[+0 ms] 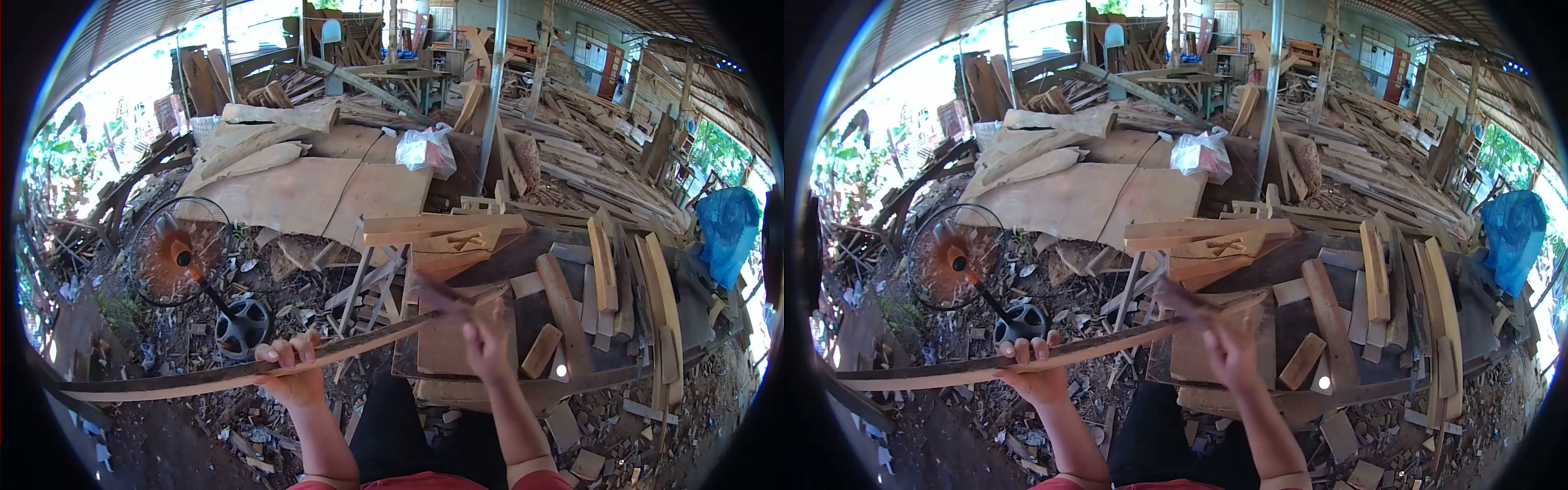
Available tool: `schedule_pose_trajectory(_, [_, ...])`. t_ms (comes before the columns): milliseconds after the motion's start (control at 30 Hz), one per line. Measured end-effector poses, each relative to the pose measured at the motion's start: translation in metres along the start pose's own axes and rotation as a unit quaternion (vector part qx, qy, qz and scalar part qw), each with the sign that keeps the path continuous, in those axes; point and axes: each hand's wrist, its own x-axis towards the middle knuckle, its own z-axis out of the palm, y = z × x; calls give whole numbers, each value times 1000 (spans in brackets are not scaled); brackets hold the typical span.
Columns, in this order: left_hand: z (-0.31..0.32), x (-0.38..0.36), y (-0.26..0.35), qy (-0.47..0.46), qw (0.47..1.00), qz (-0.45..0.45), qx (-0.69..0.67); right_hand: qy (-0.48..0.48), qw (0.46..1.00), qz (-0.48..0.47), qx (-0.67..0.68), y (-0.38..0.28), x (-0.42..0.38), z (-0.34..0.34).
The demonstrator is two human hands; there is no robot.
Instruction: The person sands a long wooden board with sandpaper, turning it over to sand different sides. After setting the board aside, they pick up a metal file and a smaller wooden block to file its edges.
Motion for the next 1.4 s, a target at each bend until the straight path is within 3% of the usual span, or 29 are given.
schedule_pose_trajectory(67, [-1, -1, 1, -11, 1000, -1, -4, 13, 998, 46, -28, 37, 4, 3])
schedule_pose_trajectory(133, [-3, -5, 0, -5, 1000, 1, -7, 128, 982, 140, -20, 67, 10, 5])
schedule_pose_trajectory(167, [-4, -5, -1, 1, 1000, 4, -10, 128, 982, 136, -20, 68, 9, 3])
schedule_pose_trajectory(367, [-1, -5, 0, 12, 1000, 2, -6, 109, 991, 80, -4, 19, 4, -16])
schedule_pose_trajectory(433, [-2, -8, -1, 25, 1000, 1, -4, 179, 977, -92, -69, 10, 6, -19])
schedule_pose_trajectory(467, [-3, -8, -1, 38, 999, 6, -1, 181, 977, -88, -72, 2, 6, -23])
schedule_pose_trajectory(567, [-3, -10, -2, 38, 999, 7, 0, 143, 978, -138, -66, -14, 6, -26])
schedule_pose_trajectory(833, [-1, -10, -2, 64, 998, 15, 17, 84, 990, -113, -20, -11, 5, -12])
schedule_pose_trajectory(933, [-4, -10, -1, 52, 998, 9, 14, 71, 986, -138, -58, -14, 9, -11])
schedule_pose_trajectory(1033, [-2, -9, -2, 48, 999, 4, 14, 31, 989, -92, -112, -20, 13, -12])
schedule_pose_trajectory(1100, [1, -9, -3, 85, 996, 16, 15, -3, 978, -124, -167, -21, 16, -10])
schedule_pose_trajectory(1333, [7, -9, -1, 40, 999, 12, 13, -11, 954, -178, -241, -33, 26, -12])
schedule_pose_trajectory(1400, [8, -8, -1, 43, 999, 13, 18, -91, 947, -171, -256, -27, 20, -5])
